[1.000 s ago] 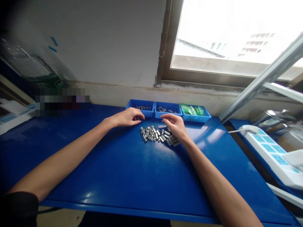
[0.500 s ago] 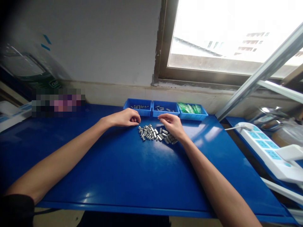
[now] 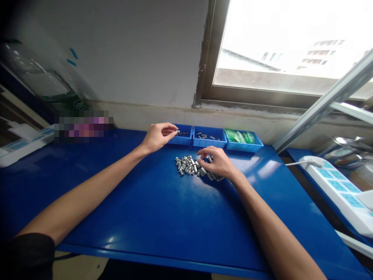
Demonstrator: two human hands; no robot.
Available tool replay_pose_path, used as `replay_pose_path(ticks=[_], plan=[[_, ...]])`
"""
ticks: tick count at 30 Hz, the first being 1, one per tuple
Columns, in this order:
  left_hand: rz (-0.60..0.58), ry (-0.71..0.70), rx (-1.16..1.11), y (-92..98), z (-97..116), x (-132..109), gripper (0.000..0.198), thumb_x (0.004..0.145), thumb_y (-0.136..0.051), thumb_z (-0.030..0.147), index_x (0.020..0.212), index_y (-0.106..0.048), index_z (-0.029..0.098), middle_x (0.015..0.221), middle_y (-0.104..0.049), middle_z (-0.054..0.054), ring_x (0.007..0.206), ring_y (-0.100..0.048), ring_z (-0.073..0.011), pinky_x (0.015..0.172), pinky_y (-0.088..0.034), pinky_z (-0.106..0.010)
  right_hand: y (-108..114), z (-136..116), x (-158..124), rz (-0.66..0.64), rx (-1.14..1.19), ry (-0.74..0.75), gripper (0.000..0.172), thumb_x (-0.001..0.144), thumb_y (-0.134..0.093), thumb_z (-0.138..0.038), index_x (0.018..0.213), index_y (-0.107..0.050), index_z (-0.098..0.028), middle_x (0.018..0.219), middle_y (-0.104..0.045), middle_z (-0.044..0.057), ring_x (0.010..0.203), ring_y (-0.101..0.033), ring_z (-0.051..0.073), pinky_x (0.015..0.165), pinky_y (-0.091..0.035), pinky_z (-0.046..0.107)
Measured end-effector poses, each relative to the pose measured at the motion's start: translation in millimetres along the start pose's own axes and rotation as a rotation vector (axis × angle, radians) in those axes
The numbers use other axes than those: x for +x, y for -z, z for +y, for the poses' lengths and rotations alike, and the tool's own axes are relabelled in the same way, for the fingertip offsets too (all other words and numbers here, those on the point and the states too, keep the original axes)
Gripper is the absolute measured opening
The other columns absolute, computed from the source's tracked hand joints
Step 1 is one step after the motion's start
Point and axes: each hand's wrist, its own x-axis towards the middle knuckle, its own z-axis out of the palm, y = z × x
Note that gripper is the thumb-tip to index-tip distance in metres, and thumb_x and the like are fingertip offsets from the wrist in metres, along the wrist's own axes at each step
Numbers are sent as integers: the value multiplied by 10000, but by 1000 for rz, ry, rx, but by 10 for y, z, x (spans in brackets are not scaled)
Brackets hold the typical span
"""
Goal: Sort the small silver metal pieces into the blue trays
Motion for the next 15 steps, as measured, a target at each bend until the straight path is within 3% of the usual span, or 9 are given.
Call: replay_pose_path(ticks=[3,6,9,15], plan=[[44,27,-77,-16,-15,3,270,855,-740,286,1075,-763,131,1069,-802,-119,995,-784,-238,939,-639,-346,10,24,-17,-56,-52,63,185,860,-719,-269,1021,-791,-217,886,-786,60,861,-710,236,821,-544,365],[-24,-39,-62,-23,20,-13,232,861,-727,264,1043,-772,127,1089,-798,-117,996,-781,-228,967,-629,-348,-19,64,-16,-46,-54,69,178,872,-689,-245,1011,-794,-210,891,-788,69,850,-712,230,798,-550,352],[-179,-143,51,-15,104,-35,178,884,-694,245,995,-787,142,1068,-797,-99,936,-771,-202,916,-626,-316,-61,85,-6,-24,-52,51,164,882,-672,-249,976,-801,-213,897,-788,74,823,-724,225,779,-563,341],[-600,-263,202,8,216,-79,215,875,-694,178,1061,-800,167,1046,-797,-85,936,-743,-193,845,-572,-272,-64,77,0,47,-80,-10,213,908,-648,-281,1049,-802,-235,1001,-799,81,886,-743,244,824,-586,361]])
